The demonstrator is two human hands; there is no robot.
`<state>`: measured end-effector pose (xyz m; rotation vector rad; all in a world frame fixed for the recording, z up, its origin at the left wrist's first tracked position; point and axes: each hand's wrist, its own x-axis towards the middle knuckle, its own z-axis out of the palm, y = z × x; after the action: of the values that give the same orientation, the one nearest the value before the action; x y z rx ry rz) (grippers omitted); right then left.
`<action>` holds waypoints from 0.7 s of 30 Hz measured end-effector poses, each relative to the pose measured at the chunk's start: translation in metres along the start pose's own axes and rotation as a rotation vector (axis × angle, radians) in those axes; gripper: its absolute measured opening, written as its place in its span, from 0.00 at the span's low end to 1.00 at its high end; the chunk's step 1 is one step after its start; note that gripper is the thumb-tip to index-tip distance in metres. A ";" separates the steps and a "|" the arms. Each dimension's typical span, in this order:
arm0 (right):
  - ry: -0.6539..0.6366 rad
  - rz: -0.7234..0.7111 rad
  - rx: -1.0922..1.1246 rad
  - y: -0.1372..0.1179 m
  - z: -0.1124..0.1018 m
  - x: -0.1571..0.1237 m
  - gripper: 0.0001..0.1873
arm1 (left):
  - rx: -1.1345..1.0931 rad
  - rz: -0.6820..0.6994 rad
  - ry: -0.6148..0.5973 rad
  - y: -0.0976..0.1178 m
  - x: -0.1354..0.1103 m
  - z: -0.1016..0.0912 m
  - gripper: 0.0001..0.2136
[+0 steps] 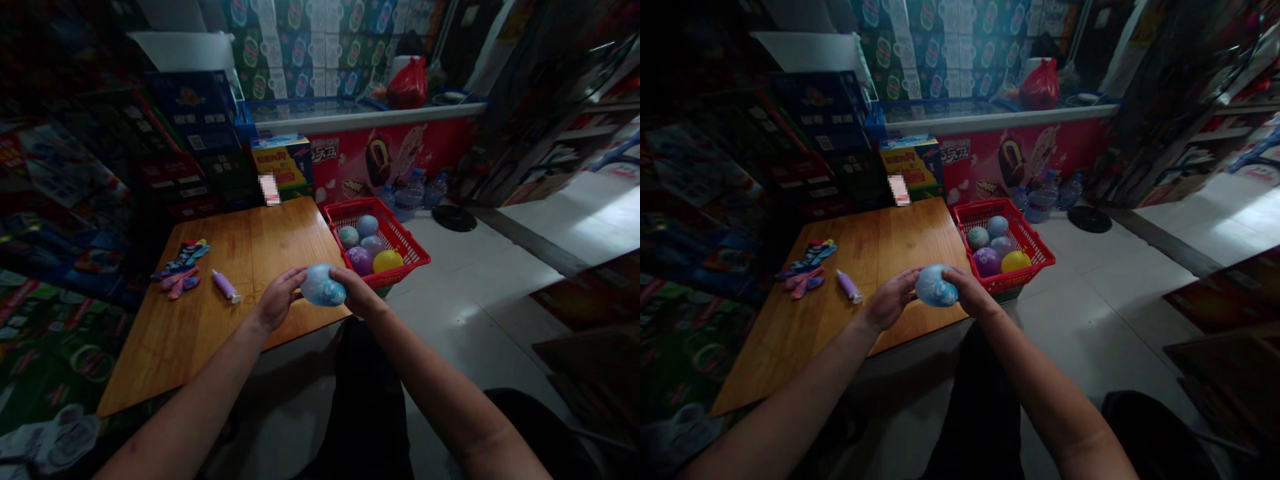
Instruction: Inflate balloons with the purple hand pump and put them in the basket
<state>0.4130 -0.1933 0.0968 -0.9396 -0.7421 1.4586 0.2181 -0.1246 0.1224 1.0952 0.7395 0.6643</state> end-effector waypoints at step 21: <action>0.448 0.011 -0.079 -0.036 -0.197 0.136 0.19 | 0.432 0.113 0.111 -0.062 0.268 0.095 0.09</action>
<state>0.6049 -0.0696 0.0172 -1.2782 -0.4641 1.1729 0.4589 0.0152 0.0378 1.5129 0.9493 0.6814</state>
